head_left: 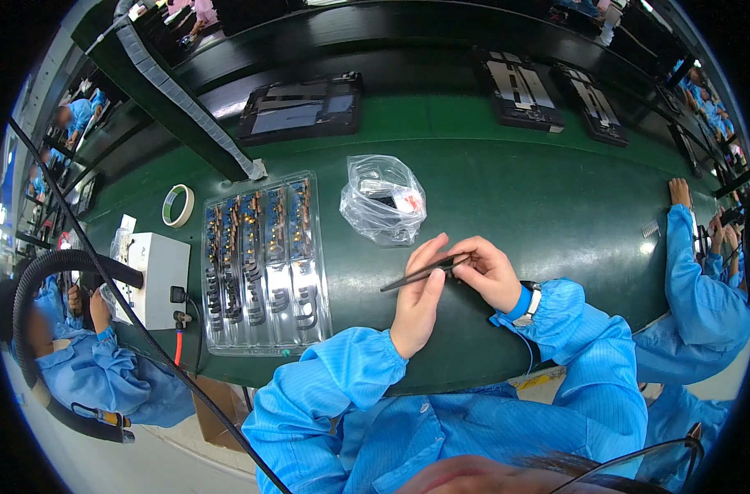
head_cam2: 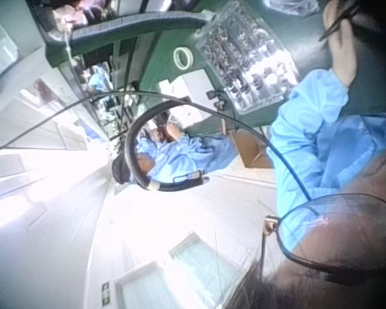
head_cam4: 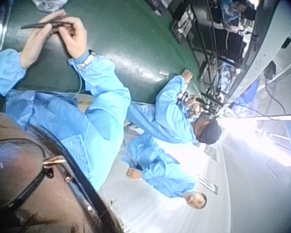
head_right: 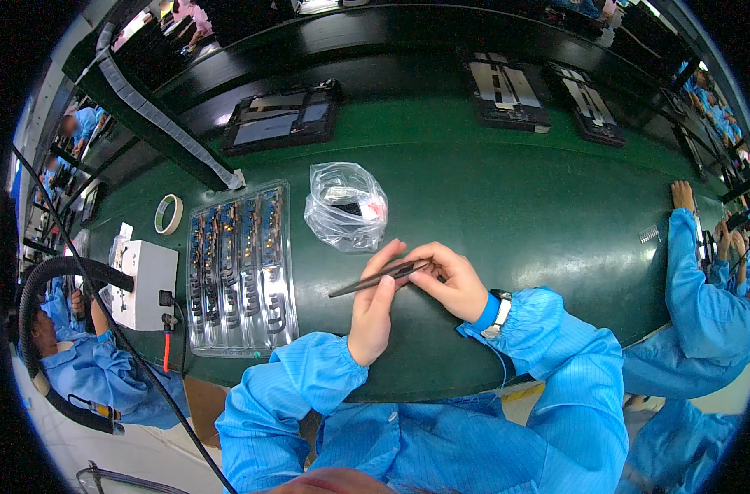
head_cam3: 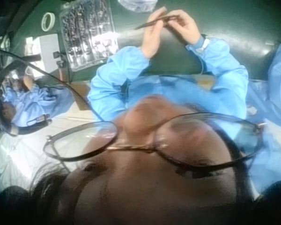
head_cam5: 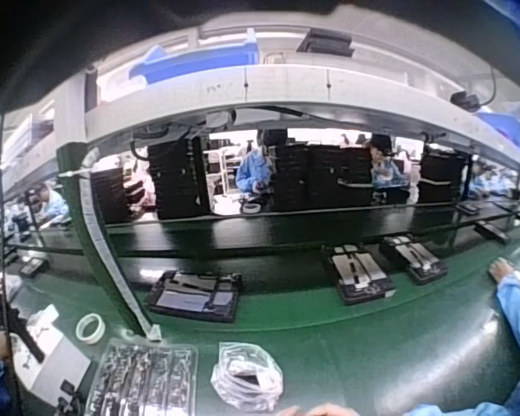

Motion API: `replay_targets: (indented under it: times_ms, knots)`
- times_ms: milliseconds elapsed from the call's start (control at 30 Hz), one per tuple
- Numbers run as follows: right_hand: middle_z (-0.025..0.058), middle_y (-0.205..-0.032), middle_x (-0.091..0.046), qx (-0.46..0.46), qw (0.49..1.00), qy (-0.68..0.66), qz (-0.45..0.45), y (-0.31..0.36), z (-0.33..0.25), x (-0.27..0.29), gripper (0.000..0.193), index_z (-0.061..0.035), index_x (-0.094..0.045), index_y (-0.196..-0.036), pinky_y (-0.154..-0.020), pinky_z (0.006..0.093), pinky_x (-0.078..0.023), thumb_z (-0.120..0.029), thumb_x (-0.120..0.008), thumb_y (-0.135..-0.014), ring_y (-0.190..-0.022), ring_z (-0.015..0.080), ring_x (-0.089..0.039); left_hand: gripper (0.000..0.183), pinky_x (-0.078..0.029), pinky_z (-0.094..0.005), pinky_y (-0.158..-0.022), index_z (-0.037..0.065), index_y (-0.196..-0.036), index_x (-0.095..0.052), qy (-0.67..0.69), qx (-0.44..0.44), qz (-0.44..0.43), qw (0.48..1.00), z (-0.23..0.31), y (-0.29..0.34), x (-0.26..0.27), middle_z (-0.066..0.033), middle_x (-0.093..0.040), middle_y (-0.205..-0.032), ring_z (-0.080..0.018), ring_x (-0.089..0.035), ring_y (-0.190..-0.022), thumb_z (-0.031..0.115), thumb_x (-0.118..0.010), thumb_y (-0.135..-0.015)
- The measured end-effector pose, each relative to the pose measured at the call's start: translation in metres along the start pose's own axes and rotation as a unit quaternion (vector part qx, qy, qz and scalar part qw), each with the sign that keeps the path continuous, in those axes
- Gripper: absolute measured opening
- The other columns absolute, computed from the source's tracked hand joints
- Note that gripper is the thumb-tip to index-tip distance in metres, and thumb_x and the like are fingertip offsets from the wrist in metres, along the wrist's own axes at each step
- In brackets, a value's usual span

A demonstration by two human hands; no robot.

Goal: Assembling internal components into a tablet housing on a factory production line.

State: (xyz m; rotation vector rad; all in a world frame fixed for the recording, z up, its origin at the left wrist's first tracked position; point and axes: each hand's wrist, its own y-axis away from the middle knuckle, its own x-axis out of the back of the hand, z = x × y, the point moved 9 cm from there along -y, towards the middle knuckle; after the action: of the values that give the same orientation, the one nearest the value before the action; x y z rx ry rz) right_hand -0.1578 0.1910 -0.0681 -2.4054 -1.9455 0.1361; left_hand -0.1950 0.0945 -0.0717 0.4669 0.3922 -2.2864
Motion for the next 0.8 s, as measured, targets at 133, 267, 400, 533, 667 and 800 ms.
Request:
replay_targets:
  times_ms: [133, 267, 400, 533, 667, 800]
  knots:
    - [0.0047, -0.093, -0.057, 0.007, 0.995, 0.079, -0.067, 0.001, 0.002, -0.004, 0.024, -0.0006, -0.050, -0.106, -0.066, 0.0192, -0.043, -0.001, -0.056, -0.082, -0.076, 0.0066, -0.053, 0.038, -0.030, -0.0322, -0.099, 0.001, -0.127, -0.039, 0.015, 0.009, -0.011, 1.000, 0.001, -0.001, -0.001, -0.0114, -0.035, -0.129, -0.0189, -0.040, -0.115, 0.016, -0.038, -0.092]
    - [0.0040, -0.091, -0.058, 0.013, 1.000, 0.008, 0.027, 0.001, -0.006, 0.001, 0.016, 0.0004, -0.055, -0.099, -0.064, 0.0200, -0.043, -0.003, -0.053, -0.084, -0.075, 0.0072, -0.053, 0.042, -0.029, -0.0317, -0.099, 0.003, -0.131, -0.035, -0.041, 0.016, -0.014, 0.999, -0.009, -0.001, 0.004, -0.0112, -0.035, -0.130, -0.0186, -0.039, -0.116, 0.015, -0.040, -0.092]
    - [0.0034, -0.089, -0.059, 0.009, 0.997, 0.074, -0.022, -0.001, -0.008, -0.002, 0.018, -0.0001, -0.056, -0.101, -0.063, 0.0188, -0.042, -0.001, -0.054, -0.083, -0.074, 0.0065, -0.053, 0.040, -0.029, -0.0313, -0.099, 0.003, -0.130, -0.037, -0.003, 0.003, -0.012, 1.000, 0.001, 0.000, -0.001, -0.0110, -0.034, -0.131, -0.0184, -0.039, -0.116, 0.015, -0.040, -0.092]
    - [0.0039, -0.088, -0.059, 0.029, 0.993, 0.105, -0.050, 0.001, -0.003, -0.004, 0.018, -0.0003, -0.057, -0.100, -0.063, 0.0191, -0.042, -0.001, -0.055, -0.082, -0.073, 0.0075, -0.054, 0.043, -0.037, -0.0313, -0.094, 0.001, -0.133, -0.031, -0.025, 0.002, -0.011, 1.000, -0.003, -0.001, 0.001, -0.0129, -0.037, -0.131, -0.0187, -0.045, -0.112, 0.017, -0.037, -0.094]
    - [0.0040, -0.086, -0.059, 0.004, 0.999, 0.025, 0.020, 0.000, -0.008, 0.000, 0.015, -0.0003, -0.058, -0.098, -0.063, 0.0195, -0.042, -0.004, -0.055, -0.083, -0.073, 0.0073, -0.054, 0.043, -0.034, -0.0314, -0.096, 0.002, -0.133, -0.031, -0.023, 0.008, -0.002, 1.000, -0.006, -0.002, 0.004, -0.0124, -0.035, -0.131, -0.0190, -0.043, -0.114, 0.017, -0.038, -0.093]
    - [0.0031, -0.091, -0.054, 0.026, 0.988, 0.125, -0.088, 0.001, 0.000, -0.005, 0.023, 0.0005, -0.051, -0.104, -0.069, 0.0204, -0.044, 0.002, -0.054, -0.082, -0.079, 0.0077, -0.053, 0.041, -0.032, -0.0308, -0.097, 0.003, -0.132, -0.033, 0.024, 0.002, -0.015, 1.000, 0.004, 0.000, -0.001, -0.0121, -0.034, -0.131, -0.0189, -0.041, -0.115, 0.017, -0.036, -0.094]
